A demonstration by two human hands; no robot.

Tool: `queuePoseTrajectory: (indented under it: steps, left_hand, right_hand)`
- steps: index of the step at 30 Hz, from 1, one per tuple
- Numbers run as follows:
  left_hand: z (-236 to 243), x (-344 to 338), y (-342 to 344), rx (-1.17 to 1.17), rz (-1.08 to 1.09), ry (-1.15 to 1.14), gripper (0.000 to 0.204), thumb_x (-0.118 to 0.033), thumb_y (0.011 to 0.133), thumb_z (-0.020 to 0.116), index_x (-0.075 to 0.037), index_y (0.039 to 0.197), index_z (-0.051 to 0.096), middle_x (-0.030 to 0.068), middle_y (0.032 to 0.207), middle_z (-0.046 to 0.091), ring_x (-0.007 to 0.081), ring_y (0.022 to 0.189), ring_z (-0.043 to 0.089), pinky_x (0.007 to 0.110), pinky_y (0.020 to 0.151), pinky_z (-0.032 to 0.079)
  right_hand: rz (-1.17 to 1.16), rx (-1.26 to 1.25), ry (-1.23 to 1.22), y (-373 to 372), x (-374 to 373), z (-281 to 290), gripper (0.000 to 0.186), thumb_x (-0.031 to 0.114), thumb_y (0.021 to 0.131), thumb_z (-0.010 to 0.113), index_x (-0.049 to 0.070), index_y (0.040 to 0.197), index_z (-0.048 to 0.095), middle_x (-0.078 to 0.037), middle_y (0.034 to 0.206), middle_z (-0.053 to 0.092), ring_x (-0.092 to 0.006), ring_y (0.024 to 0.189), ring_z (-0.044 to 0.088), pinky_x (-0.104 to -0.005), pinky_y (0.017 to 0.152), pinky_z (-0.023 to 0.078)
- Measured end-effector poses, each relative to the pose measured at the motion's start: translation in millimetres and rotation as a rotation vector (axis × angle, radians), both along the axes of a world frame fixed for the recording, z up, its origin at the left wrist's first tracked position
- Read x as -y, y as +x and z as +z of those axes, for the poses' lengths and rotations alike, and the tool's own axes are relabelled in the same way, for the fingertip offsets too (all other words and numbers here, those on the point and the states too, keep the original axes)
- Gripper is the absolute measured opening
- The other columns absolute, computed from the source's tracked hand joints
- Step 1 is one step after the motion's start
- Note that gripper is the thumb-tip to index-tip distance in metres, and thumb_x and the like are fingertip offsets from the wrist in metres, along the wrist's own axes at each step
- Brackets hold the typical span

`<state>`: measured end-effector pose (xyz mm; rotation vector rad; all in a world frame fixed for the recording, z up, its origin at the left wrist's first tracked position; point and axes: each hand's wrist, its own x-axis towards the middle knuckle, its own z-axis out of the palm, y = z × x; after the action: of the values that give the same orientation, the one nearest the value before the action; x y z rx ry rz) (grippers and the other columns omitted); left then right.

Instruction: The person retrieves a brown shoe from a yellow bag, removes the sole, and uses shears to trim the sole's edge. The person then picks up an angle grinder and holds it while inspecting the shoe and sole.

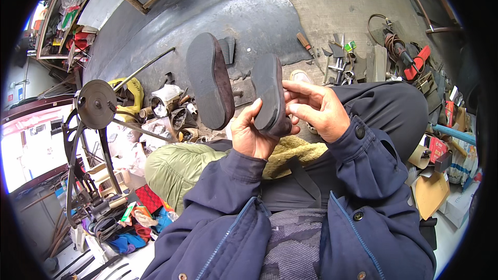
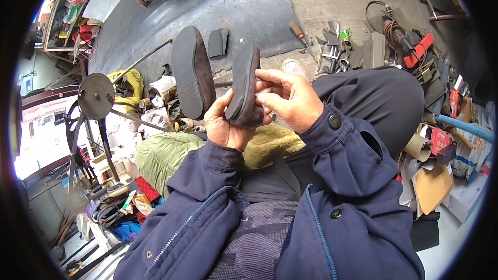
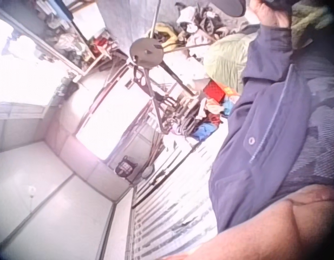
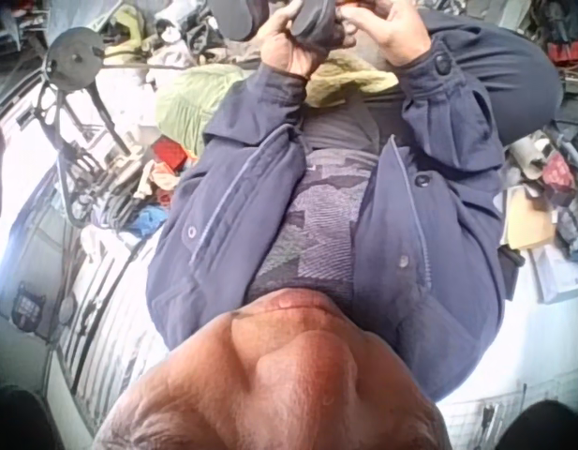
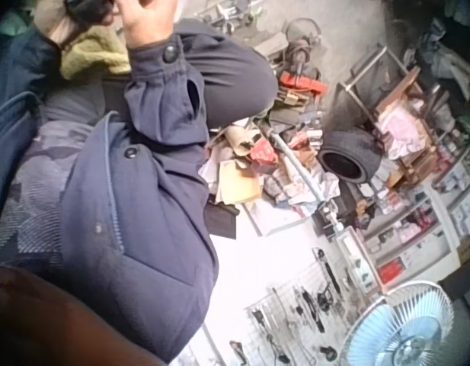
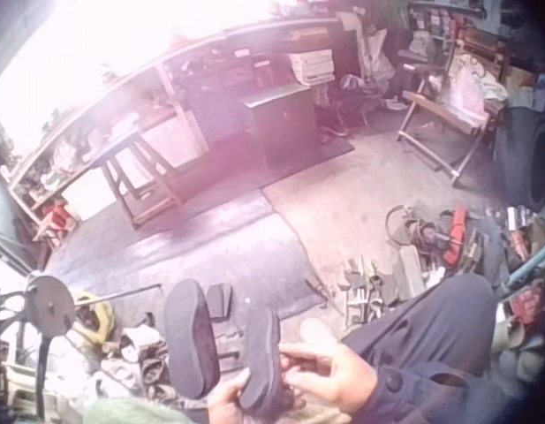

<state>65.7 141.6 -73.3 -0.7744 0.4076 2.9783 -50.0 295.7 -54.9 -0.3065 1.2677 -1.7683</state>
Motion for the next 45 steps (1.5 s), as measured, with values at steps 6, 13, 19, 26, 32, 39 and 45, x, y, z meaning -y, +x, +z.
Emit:
queuePoseTrajectory:
  steps: [6, 13, 19, 26, 32, 39, 45]
  left_hand:
    - [-8, 11, 3, 0.087, -0.004, 0.132, 0.041, -0.027, 0.099, 0.054, 0.005, 0.126, 0.056, 0.0215, 0.119, 0.066, 0.0357, 0.104, 0.069, 0.056, 0.082, 0.061]
    - [-1, 7, 6, 0.182, -0.116, 0.058, 0.042, -0.034, 0.099, 0.06, -0.003, 0.127, 0.056, 0.0134, 0.112, 0.068, 0.0327, 0.095, 0.073, 0.055, 0.067, 0.062]
    - [-1, 2, 7, 0.153, -0.053, 0.128, 0.048, -0.045, 0.101, 0.055, -0.006, 0.128, 0.057, 0.0144, 0.116, 0.07, 0.0307, 0.097, 0.073, 0.054, 0.066, 0.062]
    - [-8, 3, 13, 0.116, -0.006, 0.2, 0.043, -0.039, 0.104, 0.05, -0.002, 0.121, 0.063, 0.0172, 0.116, 0.072, 0.0303, 0.101, 0.073, 0.053, 0.078, 0.062]
    - [-10, 2, 12, 0.097, -0.021, 0.123, 0.052, -0.047, 0.103, 0.048, 0.001, 0.119, 0.062, 0.0173, 0.105, 0.072, 0.0297, 0.093, 0.072, 0.051, 0.075, 0.061]
    - [-14, 13, 15, 0.217, -0.148, -0.514, 0.044, -0.044, 0.101, 0.052, -0.003, 0.092, 0.064, 0.0112, 0.079, 0.068, 0.0203, 0.067, 0.067, 0.034, 0.066, 0.058]
    - [-10, 3, 3, 0.032, -0.14, -1.504, 0.069, -0.005, 0.08, 0.072, -0.007, 0.143, 0.044, 0.0139, 0.132, 0.055, 0.0248, 0.129, 0.053, 0.04, 0.105, 0.044]
  right_hand:
    - [0.11, -0.992, 0.217, -6, -3, 12, 0.069, -0.001, 0.066, 0.072, 0.009, 0.134, 0.061, -0.018, 0.149, 0.047, -0.0364, 0.141, 0.043, -0.0451, 0.118, 0.032]
    - [0.171, -1.041, 0.181, -1, 2, 5, 0.046, -0.005, 0.065, 0.076, 0.006, 0.108, 0.071, -0.01, 0.12, 0.07, -0.0321, 0.123, 0.061, -0.044, 0.109, 0.043]
    - [0.08, -0.895, 0.165, 1, 3, -2, 0.039, -0.007, 0.066, 0.076, 0.004, 0.103, 0.072, -0.011, 0.11, 0.073, -0.0289, 0.108, 0.068, -0.0369, 0.098, 0.049]
    - [0.063, -0.749, 0.198, -1, 4, -10, 0.03, -0.006, 0.077, 0.075, 0.0, 0.107, 0.069, -0.011, 0.108, 0.071, -0.0209, 0.106, 0.067, -0.0312, 0.097, 0.048]
    - [-0.039, -0.66, 0.24, -1, 0, -18, 0.025, -0.003, 0.083, 0.075, 0.0, 0.107, 0.069, -0.007, 0.106, 0.07, -0.0172, 0.103, 0.065, -0.0301, 0.094, 0.048]
    - [-0.248, -0.496, 0.297, -4, -9, -21, 0.019, 0.004, 0.089, 0.076, 0.0, 0.106, 0.067, -0.003, 0.103, 0.07, -0.0121, 0.098, 0.064, -0.0275, 0.091, 0.048]
    - [-0.226, -0.647, 0.38, 1, -3, -9, 0.018, 0.007, 0.088, 0.078, 0.0, 0.102, 0.069, -0.003, 0.095, 0.071, -0.0112, 0.092, 0.064, -0.0272, 0.086, 0.05]
